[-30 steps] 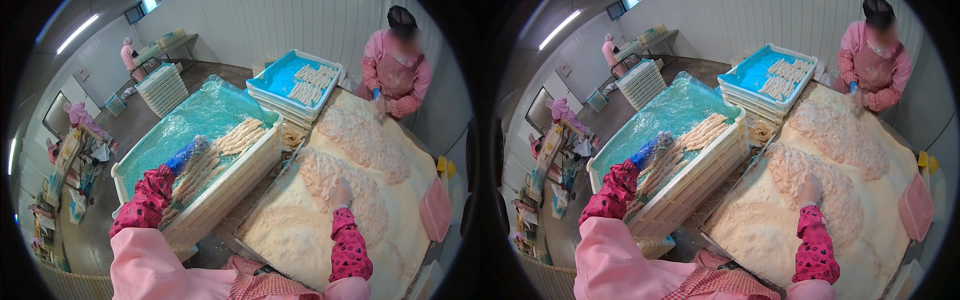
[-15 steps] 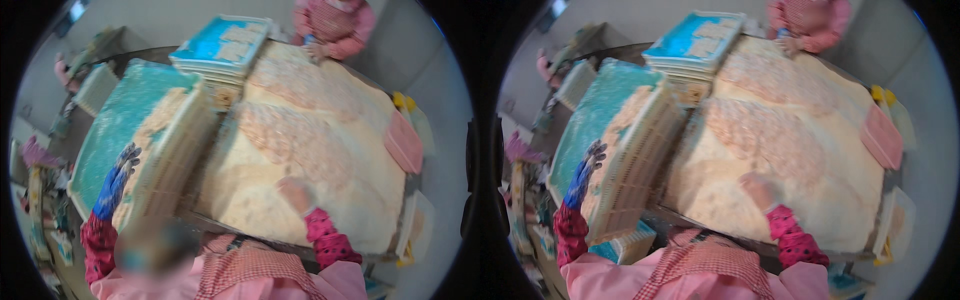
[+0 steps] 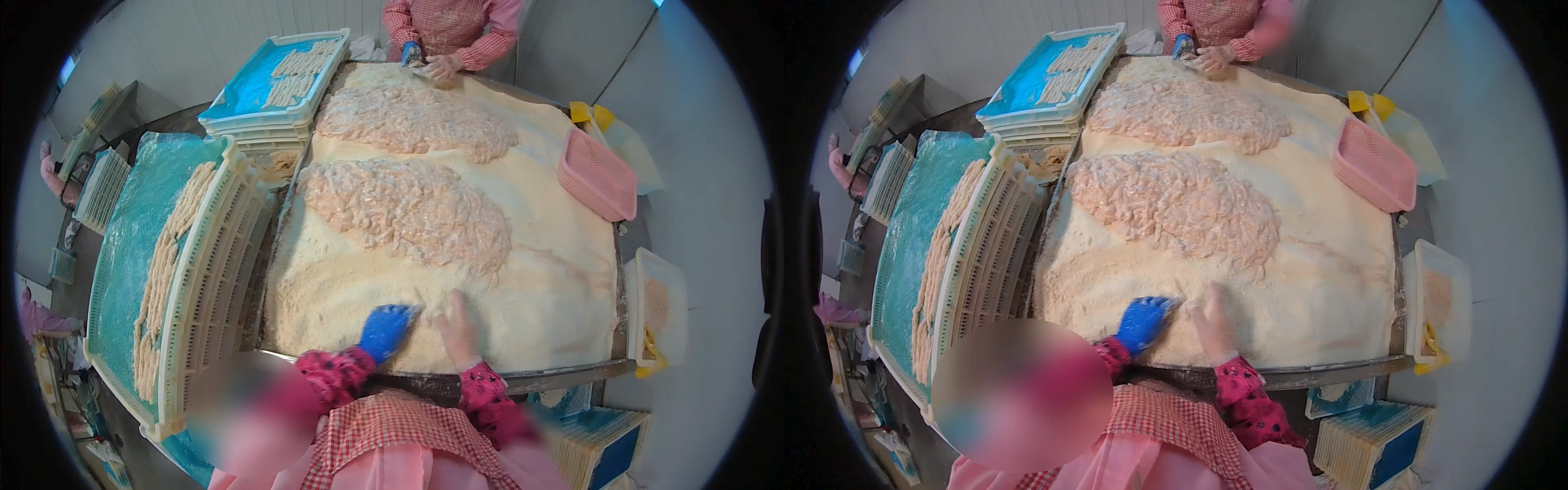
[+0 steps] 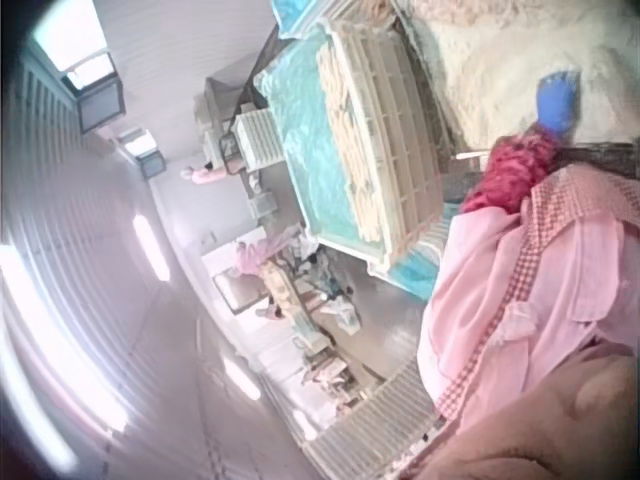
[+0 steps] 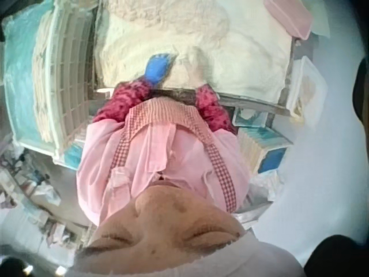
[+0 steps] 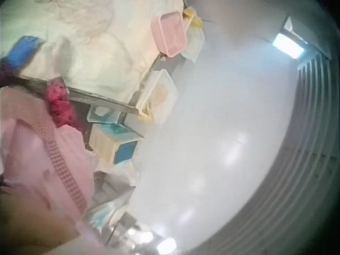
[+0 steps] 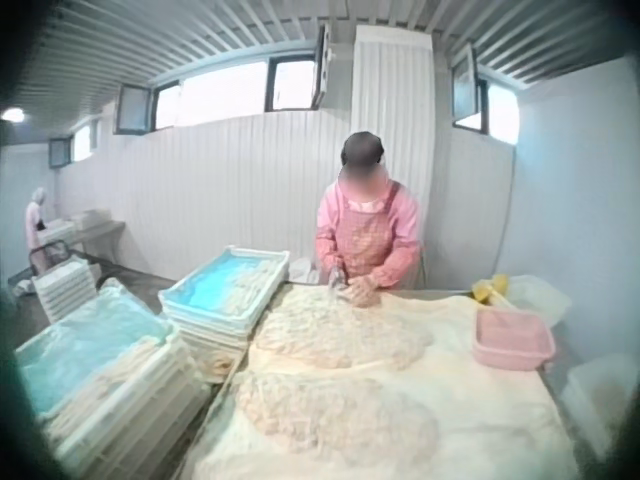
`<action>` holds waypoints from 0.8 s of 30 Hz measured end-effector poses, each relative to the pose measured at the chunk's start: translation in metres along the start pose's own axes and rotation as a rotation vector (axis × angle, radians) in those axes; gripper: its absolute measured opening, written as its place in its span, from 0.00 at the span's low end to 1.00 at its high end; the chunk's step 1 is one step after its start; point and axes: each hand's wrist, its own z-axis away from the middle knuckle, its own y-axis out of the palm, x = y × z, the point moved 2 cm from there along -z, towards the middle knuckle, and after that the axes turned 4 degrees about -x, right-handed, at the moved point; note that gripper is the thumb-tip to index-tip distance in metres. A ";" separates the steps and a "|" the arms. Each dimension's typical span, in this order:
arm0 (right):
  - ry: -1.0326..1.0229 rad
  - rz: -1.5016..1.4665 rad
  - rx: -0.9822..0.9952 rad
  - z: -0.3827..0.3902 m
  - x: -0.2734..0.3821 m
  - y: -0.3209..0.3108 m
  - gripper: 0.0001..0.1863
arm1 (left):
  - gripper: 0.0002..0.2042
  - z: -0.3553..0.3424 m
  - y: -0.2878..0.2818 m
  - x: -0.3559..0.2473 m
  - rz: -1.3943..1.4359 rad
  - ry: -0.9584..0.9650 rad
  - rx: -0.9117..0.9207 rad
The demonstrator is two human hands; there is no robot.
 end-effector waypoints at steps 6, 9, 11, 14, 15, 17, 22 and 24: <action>0.283 0.096 0.205 0.010 -0.011 -0.012 0.25 | 0.13 0.004 -0.007 0.014 -0.170 0.111 -0.139; -0.079 -0.048 0.038 0.005 0.008 0.014 0.23 | 0.16 -0.010 0.017 0.023 0.460 -0.255 -0.014; -0.203 -0.013 0.016 -0.003 0.022 0.027 0.23 | 0.18 -0.008 0.024 0.025 1.243 -0.463 -0.058; -0.346 0.048 -0.043 -0.011 0.037 0.046 0.23 | 0.22 -0.008 -0.035 -0.036 1.896 -1.206 0.183; -0.406 -0.025 0.036 -0.006 0.073 0.041 0.25 | 0.25 0.005 -0.003 -0.014 1.734 -0.756 -0.015; -0.352 -0.010 -0.074 -0.018 0.078 0.043 0.26 | 0.28 0.010 0.021 0.002 1.615 -0.336 -0.170; -0.482 -0.660 0.367 -0.022 0.122 0.080 0.30 | 0.28 -0.027 -0.041 -0.034 1.409 0.087 -1.377; -0.575 -0.328 0.266 -0.059 0.122 0.092 0.30 | 0.24 0.032 -0.020 0.079 2.037 -0.965 -0.440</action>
